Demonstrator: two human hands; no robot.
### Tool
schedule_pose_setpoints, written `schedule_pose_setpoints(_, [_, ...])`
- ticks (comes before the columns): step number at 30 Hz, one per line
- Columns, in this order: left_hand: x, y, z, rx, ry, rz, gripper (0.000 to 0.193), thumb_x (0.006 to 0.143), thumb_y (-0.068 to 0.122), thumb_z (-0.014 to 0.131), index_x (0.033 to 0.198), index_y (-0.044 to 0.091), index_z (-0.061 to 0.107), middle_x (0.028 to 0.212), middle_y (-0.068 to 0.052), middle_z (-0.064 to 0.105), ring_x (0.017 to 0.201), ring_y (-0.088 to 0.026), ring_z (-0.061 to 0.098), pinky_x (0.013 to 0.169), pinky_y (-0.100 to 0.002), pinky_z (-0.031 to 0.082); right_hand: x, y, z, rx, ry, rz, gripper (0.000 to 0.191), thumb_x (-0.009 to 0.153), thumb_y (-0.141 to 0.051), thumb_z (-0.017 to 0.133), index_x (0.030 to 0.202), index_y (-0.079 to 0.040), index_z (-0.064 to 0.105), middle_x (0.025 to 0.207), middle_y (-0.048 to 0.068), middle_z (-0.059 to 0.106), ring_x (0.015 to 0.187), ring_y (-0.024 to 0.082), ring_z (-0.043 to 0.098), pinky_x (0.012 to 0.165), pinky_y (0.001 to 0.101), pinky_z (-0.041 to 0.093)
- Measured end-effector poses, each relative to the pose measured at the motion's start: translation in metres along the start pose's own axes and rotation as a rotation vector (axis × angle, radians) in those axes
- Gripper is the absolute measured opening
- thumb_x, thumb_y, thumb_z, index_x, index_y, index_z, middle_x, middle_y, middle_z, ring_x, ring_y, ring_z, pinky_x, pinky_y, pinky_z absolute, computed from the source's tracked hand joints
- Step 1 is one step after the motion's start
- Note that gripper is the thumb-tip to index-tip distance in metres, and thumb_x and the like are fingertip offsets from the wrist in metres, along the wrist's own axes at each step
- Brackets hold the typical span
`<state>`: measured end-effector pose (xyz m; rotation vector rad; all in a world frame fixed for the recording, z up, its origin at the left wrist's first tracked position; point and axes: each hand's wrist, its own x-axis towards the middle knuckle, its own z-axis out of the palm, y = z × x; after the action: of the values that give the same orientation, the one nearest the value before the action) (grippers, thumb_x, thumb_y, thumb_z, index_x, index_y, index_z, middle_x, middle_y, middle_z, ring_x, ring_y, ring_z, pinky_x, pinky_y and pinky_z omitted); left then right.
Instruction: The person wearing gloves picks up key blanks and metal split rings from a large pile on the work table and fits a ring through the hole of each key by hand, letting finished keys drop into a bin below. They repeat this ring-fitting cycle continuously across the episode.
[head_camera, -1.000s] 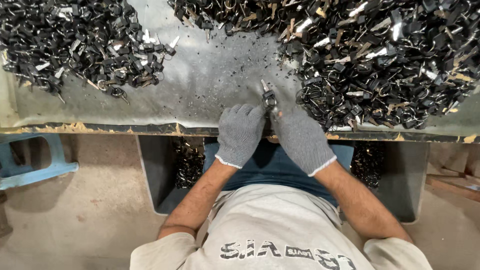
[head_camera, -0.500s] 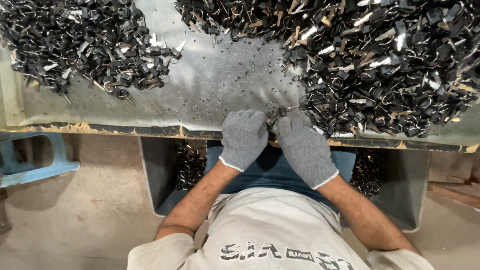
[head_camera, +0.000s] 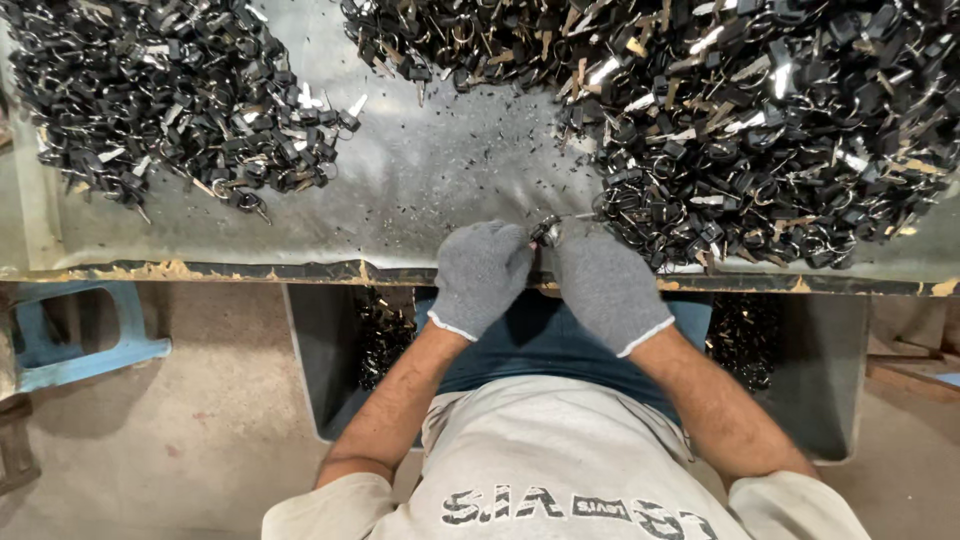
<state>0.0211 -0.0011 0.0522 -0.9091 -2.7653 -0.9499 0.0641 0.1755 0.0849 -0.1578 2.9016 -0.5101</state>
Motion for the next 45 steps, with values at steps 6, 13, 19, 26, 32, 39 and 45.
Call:
schedule_pose_setpoints(6, [0.022,-0.004,-0.007,0.200,0.399,-0.121,0.014,0.083,0.012,0.076,0.096,0.008,0.072,0.081,-0.011,0.067,0.080,-0.032,0.064,0.077,-0.050,0.049,-0.002,0.004,0.011,0.102,0.150,-0.006,0.063,0.091,-0.020,0.062,0.146,0.005,0.042,0.120,0.030,0.068,0.089,0.040,0.072,0.055,0.0463,0.061])
schedule_pose_setpoints(13, [0.114,-0.003,0.037,0.121,0.111,-0.024,0.040,0.077,0.015,0.074,0.116,0.014,0.070,0.109,-0.014,0.069,0.101,-0.036,0.066,0.084,-0.051,0.052,-0.005,0.011,0.025,-0.045,0.004,-0.020,0.045,0.100,-0.025,0.064,0.135,0.000,0.052,0.117,0.027,0.065,0.101,0.039,0.071,0.078,0.0479,0.062])
schedule_pose_setpoints(19, [0.061,0.005,0.017,-0.363,0.002,0.011,0.027,0.092,0.014,0.070,0.119,0.014,0.065,0.106,-0.008,0.074,0.099,-0.027,0.072,0.092,-0.044,0.056,-0.013,0.020,0.021,0.130,-0.090,0.062,0.068,0.093,-0.020,0.063,0.146,0.014,0.039,0.127,0.029,0.060,0.085,0.038,0.072,0.070,0.0477,0.061])
schedule_pose_setpoints(26, [0.026,-0.009,0.009,-0.057,-0.112,-0.171,0.035,0.085,0.021,0.078,0.118,0.013,0.069,0.094,-0.012,0.072,0.090,-0.035,0.069,0.080,-0.046,0.053,-0.014,0.011,0.018,0.036,0.136,-0.045,0.031,0.095,-0.017,0.060,0.117,0.005,0.062,0.099,0.028,0.068,0.076,0.037,0.070,0.056,0.0447,0.059])
schedule_pose_setpoints(32, [0.014,-0.017,0.016,0.041,-0.030,0.004,0.038,0.077,0.018,0.076,0.114,0.012,0.069,0.099,-0.012,0.071,0.095,-0.034,0.070,0.084,-0.047,0.053,0.002,0.012,0.010,0.154,-0.091,0.077,0.032,0.100,-0.025,0.061,0.115,0.003,0.059,0.087,0.023,0.069,0.080,0.038,0.071,0.066,0.0482,0.058])
schedule_pose_setpoints(39, [0.014,-0.018,0.022,0.124,-0.061,0.142,0.030,0.087,0.009,0.064,0.115,0.001,0.064,0.100,-0.016,0.068,0.098,-0.035,0.067,0.091,-0.047,0.052,0.004,-0.006,0.019,-0.129,0.005,0.138,0.028,0.092,-0.015,0.064,0.110,0.004,0.057,0.081,0.024,0.069,0.071,0.038,0.073,0.056,0.0456,0.060])
schedule_pose_setpoints(45, [0.013,-0.013,0.022,0.116,-0.057,0.170,0.028,0.088,0.009,0.065,0.115,0.002,0.063,0.100,-0.016,0.067,0.098,-0.035,0.067,0.092,-0.048,0.052,0.007,-0.004,0.016,-0.060,-0.055,0.106,0.059,0.077,-0.028,0.073,0.116,0.012,0.055,0.073,0.025,0.069,0.069,0.040,0.072,0.056,0.0470,0.061])
